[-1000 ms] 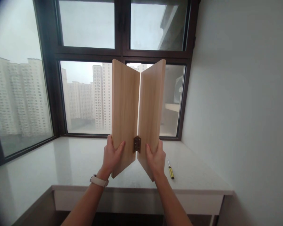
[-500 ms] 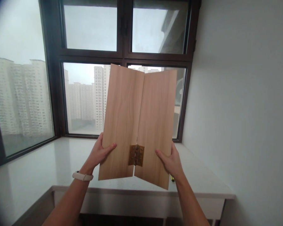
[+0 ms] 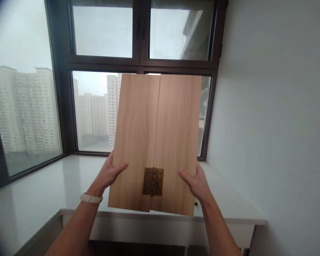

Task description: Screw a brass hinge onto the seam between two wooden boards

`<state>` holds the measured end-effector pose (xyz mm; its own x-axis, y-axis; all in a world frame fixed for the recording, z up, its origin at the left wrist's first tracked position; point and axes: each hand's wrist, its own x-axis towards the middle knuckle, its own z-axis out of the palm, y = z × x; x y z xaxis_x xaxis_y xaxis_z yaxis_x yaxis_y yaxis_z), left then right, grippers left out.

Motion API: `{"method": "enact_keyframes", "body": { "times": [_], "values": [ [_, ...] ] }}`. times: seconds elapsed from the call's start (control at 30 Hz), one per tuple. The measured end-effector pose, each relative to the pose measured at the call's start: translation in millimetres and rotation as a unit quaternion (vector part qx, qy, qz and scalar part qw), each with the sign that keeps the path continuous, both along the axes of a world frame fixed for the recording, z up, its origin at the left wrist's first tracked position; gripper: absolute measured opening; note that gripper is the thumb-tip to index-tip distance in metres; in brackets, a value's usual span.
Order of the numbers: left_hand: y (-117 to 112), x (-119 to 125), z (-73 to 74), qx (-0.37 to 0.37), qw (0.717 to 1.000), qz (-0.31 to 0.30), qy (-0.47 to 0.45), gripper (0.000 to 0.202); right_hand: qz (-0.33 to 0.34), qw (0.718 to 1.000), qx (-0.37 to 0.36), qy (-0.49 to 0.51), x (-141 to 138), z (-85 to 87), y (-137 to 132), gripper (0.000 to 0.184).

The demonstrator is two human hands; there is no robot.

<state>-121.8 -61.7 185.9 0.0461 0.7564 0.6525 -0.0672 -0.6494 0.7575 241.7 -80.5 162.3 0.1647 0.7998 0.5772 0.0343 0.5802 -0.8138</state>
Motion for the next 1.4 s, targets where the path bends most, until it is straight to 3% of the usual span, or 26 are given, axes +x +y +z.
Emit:
{"method": "enact_keyframes", "body": {
  "times": [0.27,0.4,0.5,0.6,0.7,0.83,1.0,1.1,1.23,1.4],
  "values": [
    [-4,18,-1.3,0.053,0.989,0.134,0.042,0.049,-0.157,0.982,0.062,-0.082,-34,12.0,-11,0.06],
    [-7,52,-13.1,0.062,0.963,0.252,0.07,0.044,-0.271,0.953,0.05,-0.128,-71,0.7,-7,0.051],
    [-8,80,-22.7,0.061,0.952,0.289,0.078,0.04,-0.362,0.914,0.015,-0.184,-101,-11.9,0,0.05],
    [-6,93,-29.5,0.061,0.949,0.296,0.093,0.039,-0.387,0.898,0.003,-0.209,-117,-20.0,7,0.048],
    [-3,86,-31.5,0.057,0.956,0.275,0.087,0.039,-0.364,0.91,0.0,-0.199,-109,-21.2,9,0.047],
    [7,57,-27.2,0.047,0.971,0.226,0.067,0.044,-0.264,0.955,0.024,-0.131,-74,-16.0,10,0.047],
    [18,26,-21.1,0.003,0.996,0.083,0.016,0.053,-0.121,0.99,0.027,-0.067,-34,-7.8,12,0.056],
    [20,17,-20.5,-0.03,0.999,0.011,-0.005,0.062,-0.07,0.996,0.003,-0.052,-18,-5.4,12,0.066],
    [19,11,-23.8,-0.058,0.998,-0.032,-0.018,0.07,-0.019,0.999,-0.026,-0.02,-8,-7.4,10,0.078],
    [21,10,-32.4,-0.092,0.991,-0.082,-0.042,0.081,0.041,0.996,-0.071,0.023,-4,-13.2,10,0.077]
  ]
}}
